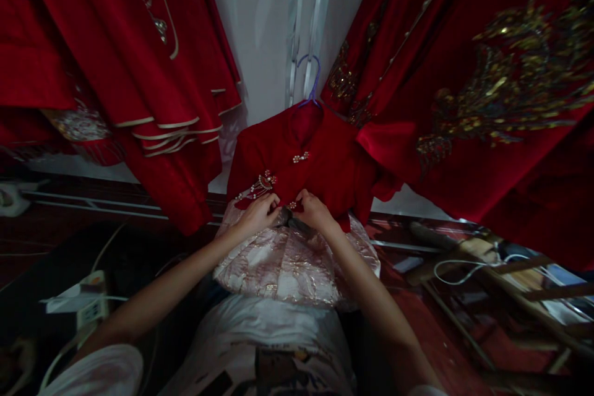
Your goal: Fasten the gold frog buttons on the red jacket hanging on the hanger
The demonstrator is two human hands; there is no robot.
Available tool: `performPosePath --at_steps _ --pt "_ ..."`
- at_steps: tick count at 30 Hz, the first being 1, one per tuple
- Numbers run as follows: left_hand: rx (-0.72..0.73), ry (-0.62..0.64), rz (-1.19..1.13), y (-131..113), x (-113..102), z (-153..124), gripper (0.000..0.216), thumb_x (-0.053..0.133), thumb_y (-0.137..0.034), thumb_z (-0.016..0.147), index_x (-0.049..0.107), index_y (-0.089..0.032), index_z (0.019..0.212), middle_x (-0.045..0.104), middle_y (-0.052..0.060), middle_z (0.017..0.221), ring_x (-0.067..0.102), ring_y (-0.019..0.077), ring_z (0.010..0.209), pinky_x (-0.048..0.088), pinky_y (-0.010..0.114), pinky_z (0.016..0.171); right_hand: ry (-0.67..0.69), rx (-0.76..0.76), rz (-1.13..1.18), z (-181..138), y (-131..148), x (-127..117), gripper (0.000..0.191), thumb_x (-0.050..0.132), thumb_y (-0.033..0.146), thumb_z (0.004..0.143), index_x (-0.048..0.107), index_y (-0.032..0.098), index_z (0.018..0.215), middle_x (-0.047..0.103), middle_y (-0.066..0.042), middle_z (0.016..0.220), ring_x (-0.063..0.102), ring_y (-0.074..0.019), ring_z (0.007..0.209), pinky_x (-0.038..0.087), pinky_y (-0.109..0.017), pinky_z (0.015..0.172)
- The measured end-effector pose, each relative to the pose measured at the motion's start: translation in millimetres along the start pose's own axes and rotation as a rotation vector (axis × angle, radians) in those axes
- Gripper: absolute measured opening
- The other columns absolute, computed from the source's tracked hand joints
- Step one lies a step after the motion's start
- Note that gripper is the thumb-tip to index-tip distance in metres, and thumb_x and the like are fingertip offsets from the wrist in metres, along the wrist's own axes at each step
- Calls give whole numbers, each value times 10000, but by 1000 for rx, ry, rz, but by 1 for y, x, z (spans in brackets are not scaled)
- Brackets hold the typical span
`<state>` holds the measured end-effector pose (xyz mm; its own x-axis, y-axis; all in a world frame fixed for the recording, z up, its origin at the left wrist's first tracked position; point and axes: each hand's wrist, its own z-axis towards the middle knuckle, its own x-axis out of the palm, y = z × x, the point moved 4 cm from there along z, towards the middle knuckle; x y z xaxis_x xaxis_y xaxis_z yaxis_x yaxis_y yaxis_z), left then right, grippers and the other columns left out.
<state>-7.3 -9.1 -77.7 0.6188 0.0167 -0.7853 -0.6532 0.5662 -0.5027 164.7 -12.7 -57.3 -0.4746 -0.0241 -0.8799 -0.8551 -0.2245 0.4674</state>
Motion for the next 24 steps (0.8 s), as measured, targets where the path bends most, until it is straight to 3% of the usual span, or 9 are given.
performPosePath --at_steps 4,8,15,19,24 --pt "-35 -50 -12 -2 -12 2 29 532 -199 791 503 -196 793 554 -14 723 527 134 641 380 247 611 77 102 -93 -4 -5 2 403 696 219 719 508 176 1073 654 -107 1012 632 -217 943 425 -276 749" --pt "-151 -132 5 5 -22 4 19 484 -215 817 491 -202 829 559 -10 727 548 145 652 381 256 631 88 149 -157 1 -18 6 348 653 245 743 526 168 1058 681 -116 961 652 -244 902 409 -284 678" --pt "-178 -131 -99 10 -28 6 125 370 -261 887 455 -219 968 585 -6 841 573 139 726 423 260 721 231 -20 -31 10 -28 16 224 720 287 706 584 201 861 666 -22 809 626 -158 740 389 -226 608" --pt "-98 -123 31 2 -29 5 267 555 -312 798 438 -224 1022 597 12 909 605 178 781 436 284 735 51 -69 76 10 -22 -2 335 726 312 723 549 195 982 638 -25 859 612 -143 770 430 -228 663" --pt "-126 -127 139 7 -39 5 226 523 -225 809 460 -238 1026 624 11 898 640 194 758 456 292 713 -160 15 45 4 -23 -30 372 704 293 754 506 201 1055 615 -58 924 614 -179 844 456 -290 739"
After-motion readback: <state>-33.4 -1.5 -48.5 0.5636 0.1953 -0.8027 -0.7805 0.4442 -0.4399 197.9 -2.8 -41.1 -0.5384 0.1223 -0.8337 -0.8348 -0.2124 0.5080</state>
